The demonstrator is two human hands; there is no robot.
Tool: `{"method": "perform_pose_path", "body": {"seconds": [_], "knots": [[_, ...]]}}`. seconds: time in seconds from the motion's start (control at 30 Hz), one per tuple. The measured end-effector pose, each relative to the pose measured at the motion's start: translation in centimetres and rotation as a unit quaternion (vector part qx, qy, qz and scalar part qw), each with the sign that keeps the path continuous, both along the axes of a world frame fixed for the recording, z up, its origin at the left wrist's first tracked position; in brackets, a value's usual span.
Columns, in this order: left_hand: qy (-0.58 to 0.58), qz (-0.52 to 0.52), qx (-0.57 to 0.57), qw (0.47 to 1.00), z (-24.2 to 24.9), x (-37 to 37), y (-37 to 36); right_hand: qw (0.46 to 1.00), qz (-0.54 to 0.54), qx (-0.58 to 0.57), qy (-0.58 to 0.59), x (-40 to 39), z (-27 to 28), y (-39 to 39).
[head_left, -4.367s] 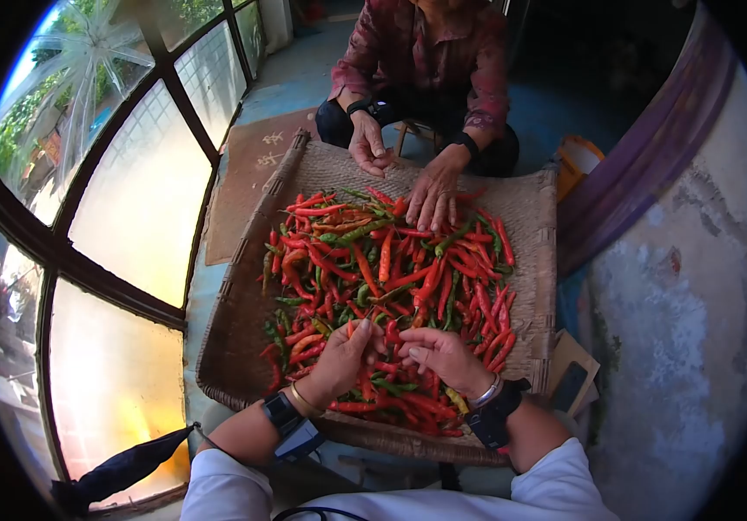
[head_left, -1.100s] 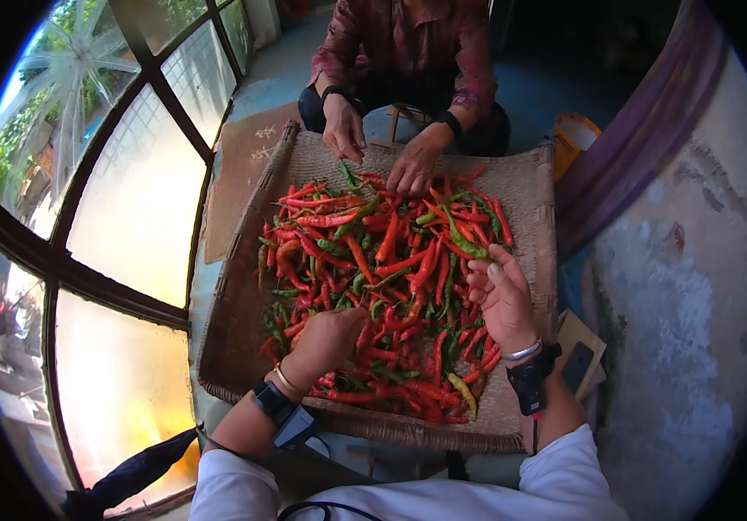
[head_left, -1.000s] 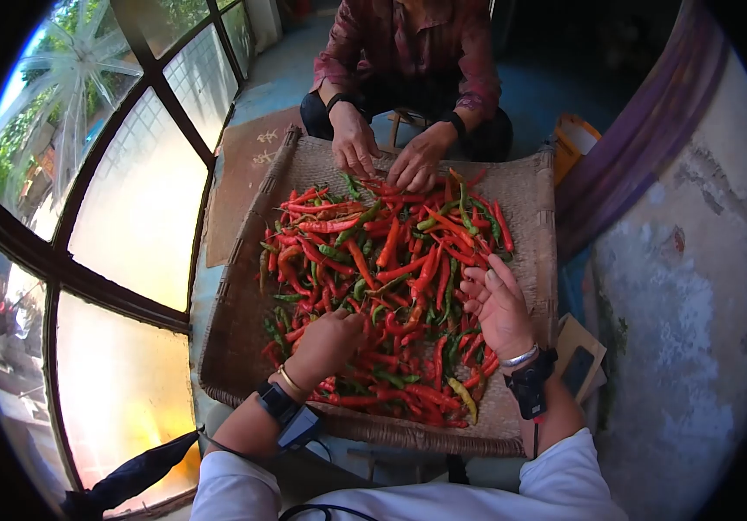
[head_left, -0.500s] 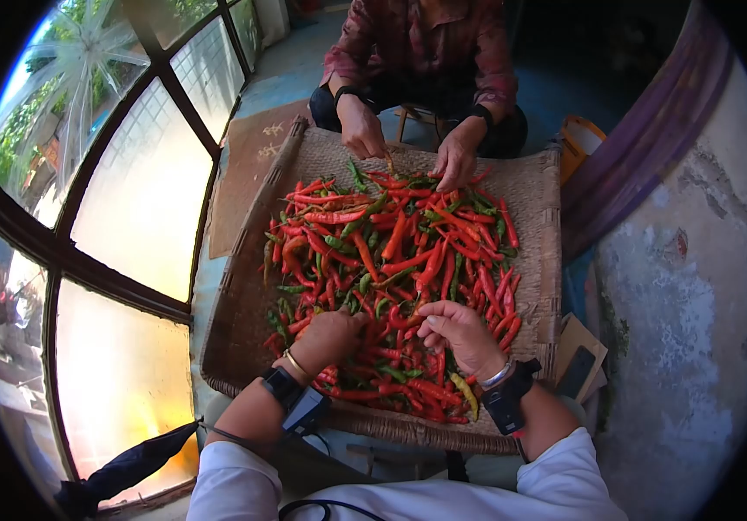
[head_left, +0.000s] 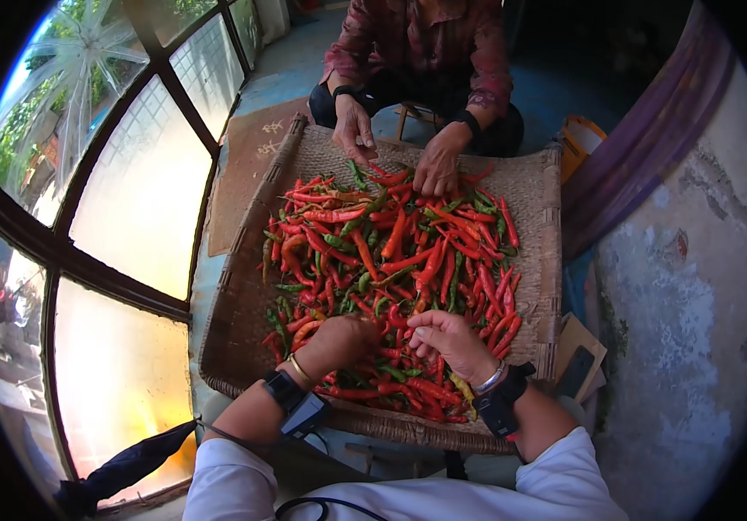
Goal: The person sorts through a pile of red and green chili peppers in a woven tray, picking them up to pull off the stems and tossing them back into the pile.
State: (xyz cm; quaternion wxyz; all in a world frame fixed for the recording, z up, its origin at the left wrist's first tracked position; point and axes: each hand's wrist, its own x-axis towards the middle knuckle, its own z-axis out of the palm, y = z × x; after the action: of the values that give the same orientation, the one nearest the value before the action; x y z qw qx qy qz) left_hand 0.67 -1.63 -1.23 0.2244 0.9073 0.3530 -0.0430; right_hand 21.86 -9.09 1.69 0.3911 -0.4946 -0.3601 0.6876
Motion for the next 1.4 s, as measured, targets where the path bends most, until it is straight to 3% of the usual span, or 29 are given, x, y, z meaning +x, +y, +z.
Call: {"method": "perform_pose_path", "body": {"seconds": [0.07, 0.1, 0.17, 0.2, 0.27, 0.37, 0.5, 0.6, 0.67, 0.73, 0.8, 0.83, 0.87, 0.9, 0.93, 0.97, 1.03, 1.07, 1.13, 1.4], "knots": [[-0.149, 0.022, -0.071, 0.986, -0.7, 0.1, 0.1, 1.0, 0.001, -0.004, -0.005, 0.0, 0.0, 0.0], [-0.149, 0.022, -0.071, 0.986, -0.4, 0.2, 0.0, 1.0, 0.002, -0.004, -0.005, -0.1, 0.0, 0.0], [-0.254, 0.114, -0.269, 0.922, 0.3, 0.6, -0.4, 0.998, 0.029, -0.003, -0.054, -0.4, 0.1, 0.0], [-0.254, 0.114, -0.269, 0.922, 0.5, 0.9, -0.7, 0.998, 0.029, -0.003, -0.054, -0.6, 0.1, -0.1], [-0.374, 0.096, -0.337, 0.859, 0.9, 1.4, -1.3, 0.997, 0.019, -0.014, -0.067, -1.1, 0.1, -0.3], [-0.362, 0.057, -0.287, 0.885, 2.2, 1.6, -2.0, 0.999, 0.024, -0.02, -0.019, -1.8, 0.5, -0.7], [-0.364, 0.064, -0.27, 0.889, 1.8, 1.8, -2.5, 0.998, 0.034, -0.012, -0.058, -2.1, 0.5, -0.8], [-0.387, 0.095, -0.378, 0.836, 1.6, 1.8, -2.6, 0.996, 0.018, -0.032, -0.077, -1.3, -0.4, -0.4], [-0.333, 0.125, -0.512, 0.782, 1.5, 1.4, -2.2, 0.997, -0.021, -0.04, -0.07, 0.1, -0.3, 0.3], [-0.325, 0.115, -0.52, 0.781, 1.5, 1.1, -1.8, 0.991, -0.121, -0.049, -0.024, 2.2, -0.8, 1.4], [-0.326, 0.182, -0.464, 0.803, 1.9, 1.0, -1.4, 0.961, -0.238, 0.026, 0.138, 3.6, -0.4, 2.0], [-0.327, 0.164, -0.453, 0.813, 1.8, 0.8, -1.6, 0.961, -0.238, 0.022, 0.139, 3.9, 0.1, 2.3], [-0.283, 0.197, -0.32, 0.882, 1.3, 0.8, -0.6, 0.938, -0.292, 0.006, 0.188, 4.1, 0.8, 2.5], [-0.249, 0.188, -0.238, 0.92, 1.2, 0.7, -0.1, 0.91, -0.343, -0.009, 0.234, 4.2, 1.0, 2.6], [-0.213, 0.176, -0.153, 0.949, 1.2, 0.7, 0.4, 0.909, -0.344, -0.012, 0.234, 4.4, 0.8, 2.4], [-0.211, 0.178, -0.155, 0.949, 0.9, 0.6, 0.8, 0.927, -0.306, -0.028, 0.213, 4.4, 0.3, 2.3], [-0.226, 0.152, 0.025, 0.962, -0.1, 0.4, 1.3, 0.956, -0.222, -0.046, 0.187, 3.8, -0.4, 1.6], [-0.225, 0.152, 0.024, 0.962, -0.2, 0.5, 1.5, 0.956, -0.223, -0.047, 0.187, 3.4, -0.5, 1.5], [-0.222, 0.13, 0.13, 0.958, -0.2, 0.8, 2.0, 0.978, -0.128, -0.028, 0.163, 2.8, -0.6, 1.4], [-0.175, 0.131, 0.053, 0.974, -1.3, 0.7, 3.4, 0.986, -0.094, -0.05, 0.127, 1.1, -0.5, 0.9]]}}
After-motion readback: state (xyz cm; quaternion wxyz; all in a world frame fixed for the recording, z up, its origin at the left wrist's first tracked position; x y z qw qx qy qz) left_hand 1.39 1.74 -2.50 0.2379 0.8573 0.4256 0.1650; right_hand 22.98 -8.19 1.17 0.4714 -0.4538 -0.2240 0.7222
